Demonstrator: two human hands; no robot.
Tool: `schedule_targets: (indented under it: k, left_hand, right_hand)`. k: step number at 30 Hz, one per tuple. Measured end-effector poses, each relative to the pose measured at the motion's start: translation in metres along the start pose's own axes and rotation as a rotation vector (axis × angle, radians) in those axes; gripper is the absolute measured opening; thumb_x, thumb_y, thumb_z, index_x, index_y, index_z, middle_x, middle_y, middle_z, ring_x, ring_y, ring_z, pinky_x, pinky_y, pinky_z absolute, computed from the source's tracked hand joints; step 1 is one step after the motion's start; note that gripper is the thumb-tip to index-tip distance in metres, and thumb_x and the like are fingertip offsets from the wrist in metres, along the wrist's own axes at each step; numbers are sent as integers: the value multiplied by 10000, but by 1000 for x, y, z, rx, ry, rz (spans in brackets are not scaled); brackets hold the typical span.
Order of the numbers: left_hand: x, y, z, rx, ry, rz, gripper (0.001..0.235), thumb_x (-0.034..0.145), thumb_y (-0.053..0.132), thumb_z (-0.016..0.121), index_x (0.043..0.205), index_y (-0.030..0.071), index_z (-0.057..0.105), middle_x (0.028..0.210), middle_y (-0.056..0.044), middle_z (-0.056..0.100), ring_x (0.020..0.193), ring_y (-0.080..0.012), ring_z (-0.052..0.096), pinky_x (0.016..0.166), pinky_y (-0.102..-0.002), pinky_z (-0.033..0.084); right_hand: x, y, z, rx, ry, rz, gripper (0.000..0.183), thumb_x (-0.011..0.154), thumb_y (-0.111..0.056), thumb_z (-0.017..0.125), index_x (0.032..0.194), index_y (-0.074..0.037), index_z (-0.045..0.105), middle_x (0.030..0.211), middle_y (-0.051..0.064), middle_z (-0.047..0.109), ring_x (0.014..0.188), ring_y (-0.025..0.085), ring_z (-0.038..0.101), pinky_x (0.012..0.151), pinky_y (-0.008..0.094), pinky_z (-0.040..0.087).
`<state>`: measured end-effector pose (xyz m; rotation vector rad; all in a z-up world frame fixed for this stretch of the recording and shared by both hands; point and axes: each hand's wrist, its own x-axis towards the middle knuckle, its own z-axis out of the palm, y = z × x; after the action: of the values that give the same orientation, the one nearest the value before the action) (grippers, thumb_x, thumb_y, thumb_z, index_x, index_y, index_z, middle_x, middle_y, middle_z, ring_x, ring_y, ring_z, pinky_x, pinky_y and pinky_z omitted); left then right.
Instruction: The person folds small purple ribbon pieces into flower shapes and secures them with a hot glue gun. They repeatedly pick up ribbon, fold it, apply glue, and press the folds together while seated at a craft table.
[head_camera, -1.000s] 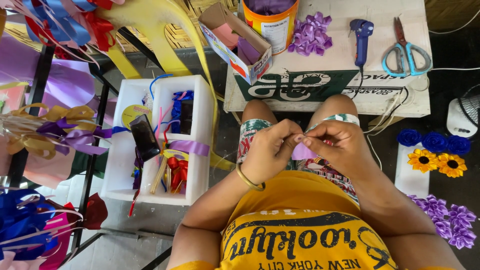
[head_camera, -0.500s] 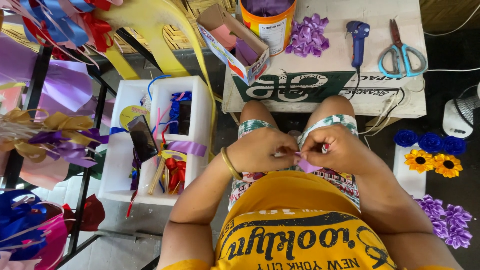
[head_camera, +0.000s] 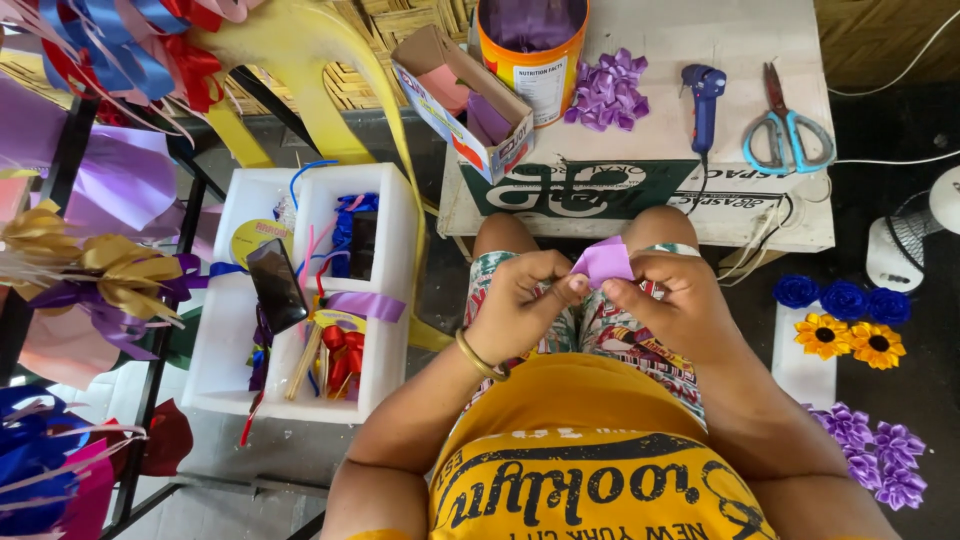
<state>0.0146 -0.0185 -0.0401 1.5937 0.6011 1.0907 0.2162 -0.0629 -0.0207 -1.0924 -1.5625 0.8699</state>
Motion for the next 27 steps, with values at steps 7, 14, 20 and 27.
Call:
schedule_targets:
  k: [7,14,20,27]
  left_hand:
    - [5,16,-9,-88,-55,-39,374,921,94,779,1265,-2,669,987,-166,723,944,-228,719,865,-413,583]
    - [14,31,-17,133,-212,223,200,901,13,752,1093,37,701,973,-141,716,887,-355,740,793,-425,599]
    - [13,-3,-18,155,-115,214,106,881,-5,749,964,60,735,901,-96,731,824,-318,746,746,-387,598]
    - [13,-15,-21,126,-22,195,116,846,-36,763,925,47,747,851,-115,741,763,-332,745,696,-393,599]
  right_hand:
    - [-3,-8,-3,-122,17,-84,336,898,-172,780,627,-87,602,533,18,514,472,185,481,514,279,432]
    - [-12,-1,-7,-160,-106,-96,255,871,-150,795,696,-72,628,635,69,611,539,245,606,547,323,489]
    - [2,47,-41,-222,-42,-27,159,854,-169,836,854,-59,721,799,97,721,718,237,685,701,368,538]
    - [81,299,-167,-730,679,173,395,900,-403,927,1091,-116,734,917,54,748,755,211,690,669,336,542]
